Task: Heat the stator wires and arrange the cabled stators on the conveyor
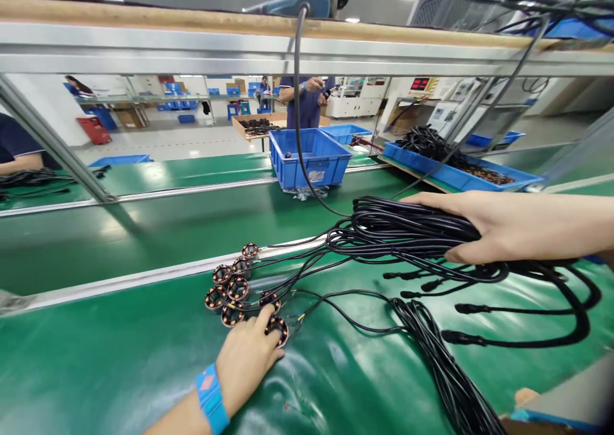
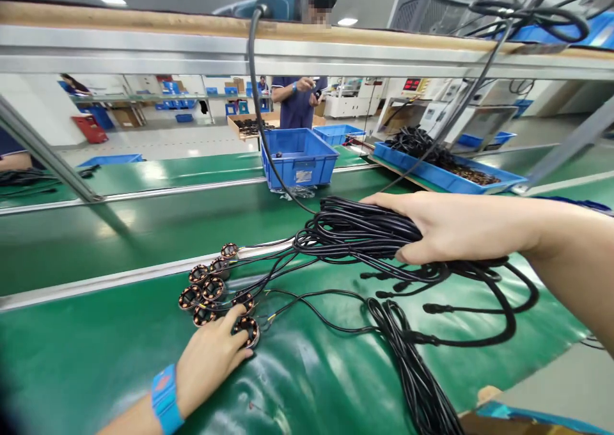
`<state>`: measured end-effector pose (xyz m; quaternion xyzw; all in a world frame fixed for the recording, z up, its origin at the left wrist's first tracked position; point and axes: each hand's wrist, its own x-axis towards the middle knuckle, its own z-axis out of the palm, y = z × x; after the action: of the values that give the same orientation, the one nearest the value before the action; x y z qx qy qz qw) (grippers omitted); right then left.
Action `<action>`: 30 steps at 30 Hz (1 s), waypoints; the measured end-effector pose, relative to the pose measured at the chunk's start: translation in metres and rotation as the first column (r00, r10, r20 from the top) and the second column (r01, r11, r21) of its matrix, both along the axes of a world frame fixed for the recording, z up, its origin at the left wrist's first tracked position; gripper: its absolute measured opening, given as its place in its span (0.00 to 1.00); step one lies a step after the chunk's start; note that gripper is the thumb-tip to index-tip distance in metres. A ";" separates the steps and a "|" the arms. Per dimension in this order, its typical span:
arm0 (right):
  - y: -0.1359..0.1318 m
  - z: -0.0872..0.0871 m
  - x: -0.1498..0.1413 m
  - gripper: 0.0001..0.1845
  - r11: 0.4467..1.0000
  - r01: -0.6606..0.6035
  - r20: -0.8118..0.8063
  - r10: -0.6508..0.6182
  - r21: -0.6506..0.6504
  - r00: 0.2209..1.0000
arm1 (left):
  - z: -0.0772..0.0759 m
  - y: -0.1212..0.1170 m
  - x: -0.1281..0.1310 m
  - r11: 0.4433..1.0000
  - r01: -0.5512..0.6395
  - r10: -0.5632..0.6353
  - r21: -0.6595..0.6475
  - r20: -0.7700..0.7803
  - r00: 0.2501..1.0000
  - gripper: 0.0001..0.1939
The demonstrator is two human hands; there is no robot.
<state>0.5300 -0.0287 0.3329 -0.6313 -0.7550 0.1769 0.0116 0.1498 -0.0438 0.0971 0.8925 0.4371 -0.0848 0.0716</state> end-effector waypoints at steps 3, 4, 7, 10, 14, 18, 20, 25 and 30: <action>-0.005 -0.005 0.007 0.44 0.998 -0.041 0.015 0.042 -0.049 0.999 | -0.004 -0.003 0.001 0.999 -0.047 0.047 0.001 0.044 0.998 0.09; -0.006 -0.006 0.009 0.44 0.998 -0.046 0.019 0.047 -0.042 0.999 | -0.005 -0.005 0.001 0.997 -0.073 0.072 0.003 0.058 0.996 0.09; -0.012 -0.006 0.011 0.45 0.999 -0.049 0.042 0.050 -0.009 0.998 | -0.008 -0.007 0.003 0.996 -0.088 0.086 0.032 0.080 0.993 0.10; -0.016 -0.004 0.008 0.45 0.999 -0.049 0.040 0.049 -0.011 0.998 | -0.010 -0.005 0.009 0.996 -0.072 0.067 0.049 0.086 0.994 0.13; -0.022 0.000 0.001 0.45 0.999 -0.043 0.022 0.043 -0.006 0.999 | -0.009 -0.002 0.017 0.994 -0.073 0.066 0.082 0.080 0.995 0.15; -0.027 0.002 -0.004 0.45 0.998 -0.039 0.006 0.039 0.040 0.999 | -0.009 0.009 0.020 0.991 -0.086 0.083 0.100 0.034 0.996 0.15; -0.028 0.001 -0.006 0.43 0.998 -0.046 -0.013 0.047 0.045 0.999 | -0.007 0.017 0.021 0.993 -0.075 0.075 0.085 0.013 0.997 0.16; -0.023 0.000 -0.008 0.44 0.998 -0.046 0.003 0.045 0.041 0.999 | 0.003 0.014 0.017 0.999 -0.027 0.027 0.021 -0.013 1.000 0.19; -0.028 -0.008 0.011 0.44 0.994 -0.009 -0.066 0.016 0.113 0.998 | 0.003 -0.029 -0.016 0.995 -0.073 0.070 -0.070 -0.036 0.997 0.18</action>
<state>0.5414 -0.0564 0.3250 -0.6185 -0.7670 0.1552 0.0715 0.1333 -0.0727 0.1003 0.8716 0.4667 -0.1128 0.0988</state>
